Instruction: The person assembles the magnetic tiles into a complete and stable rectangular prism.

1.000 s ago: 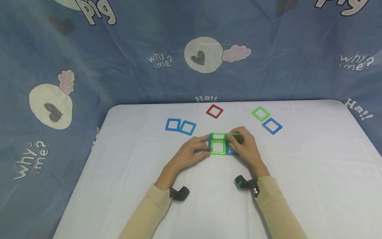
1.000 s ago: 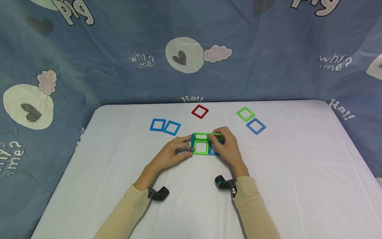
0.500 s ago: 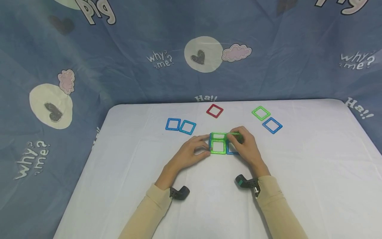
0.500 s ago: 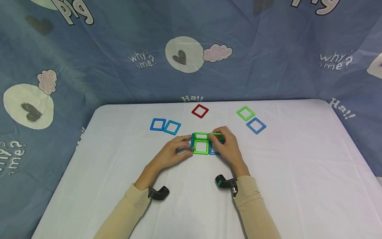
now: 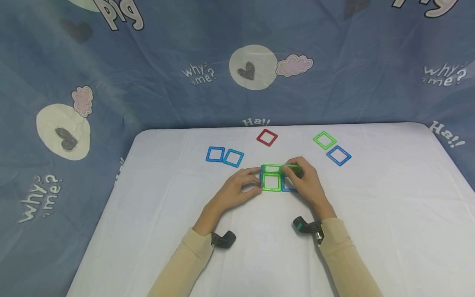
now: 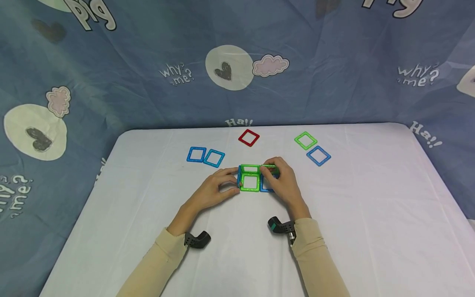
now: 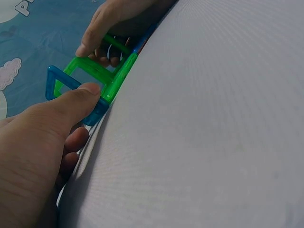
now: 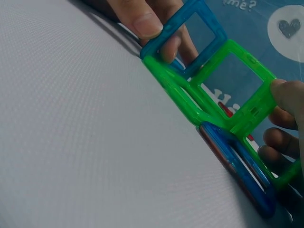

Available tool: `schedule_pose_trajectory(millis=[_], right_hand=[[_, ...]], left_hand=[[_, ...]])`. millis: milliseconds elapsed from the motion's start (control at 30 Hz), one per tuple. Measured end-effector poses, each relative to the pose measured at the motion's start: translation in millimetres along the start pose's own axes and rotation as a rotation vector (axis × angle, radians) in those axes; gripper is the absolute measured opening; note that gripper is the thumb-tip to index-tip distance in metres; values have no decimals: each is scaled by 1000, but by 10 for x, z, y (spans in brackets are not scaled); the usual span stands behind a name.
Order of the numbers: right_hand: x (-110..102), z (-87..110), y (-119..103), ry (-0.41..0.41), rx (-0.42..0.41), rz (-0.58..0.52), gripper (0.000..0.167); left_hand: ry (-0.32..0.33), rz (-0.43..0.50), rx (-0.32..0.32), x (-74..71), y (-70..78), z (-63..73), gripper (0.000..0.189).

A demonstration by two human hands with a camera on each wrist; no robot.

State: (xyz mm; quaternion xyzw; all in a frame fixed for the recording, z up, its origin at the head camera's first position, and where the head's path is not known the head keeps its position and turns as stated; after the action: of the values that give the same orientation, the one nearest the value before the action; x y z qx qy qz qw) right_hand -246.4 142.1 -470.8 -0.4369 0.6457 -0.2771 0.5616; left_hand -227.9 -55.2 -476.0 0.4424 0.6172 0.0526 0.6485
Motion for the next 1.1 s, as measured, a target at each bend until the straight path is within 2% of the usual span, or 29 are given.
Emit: schedule_pose_trajectory(millis=[333, 567, 900, 1100], right_hand=[[8, -5, -3, -6, 7, 2, 27], [-15, 6, 12, -11, 30, -22, 36], [-57, 15, 47, -11, 45, -46, 40], [-224, 7, 16, 60, 1, -107, 37]], left_hand=[[3, 8, 1, -7, -12, 6, 16], [-3, 5, -9, -12, -5, 7, 16], [11, -10, 25, -12, 11, 8, 19], [16, -18, 19, 4, -3, 4, 17]])
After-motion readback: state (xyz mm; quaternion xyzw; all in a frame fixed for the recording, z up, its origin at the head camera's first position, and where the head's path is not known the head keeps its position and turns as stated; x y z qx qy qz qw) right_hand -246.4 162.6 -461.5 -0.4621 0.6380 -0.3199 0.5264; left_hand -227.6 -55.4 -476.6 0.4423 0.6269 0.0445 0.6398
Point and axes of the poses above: each hand's wrist, its own z-axis away from the middle knuckle, its own x-axis out of the palm, y = z × x, the point moved 8 cm from there along -z, towards the middle knuckle, and after that the axes turned 1 degree about -z, right-handed, at the moved point
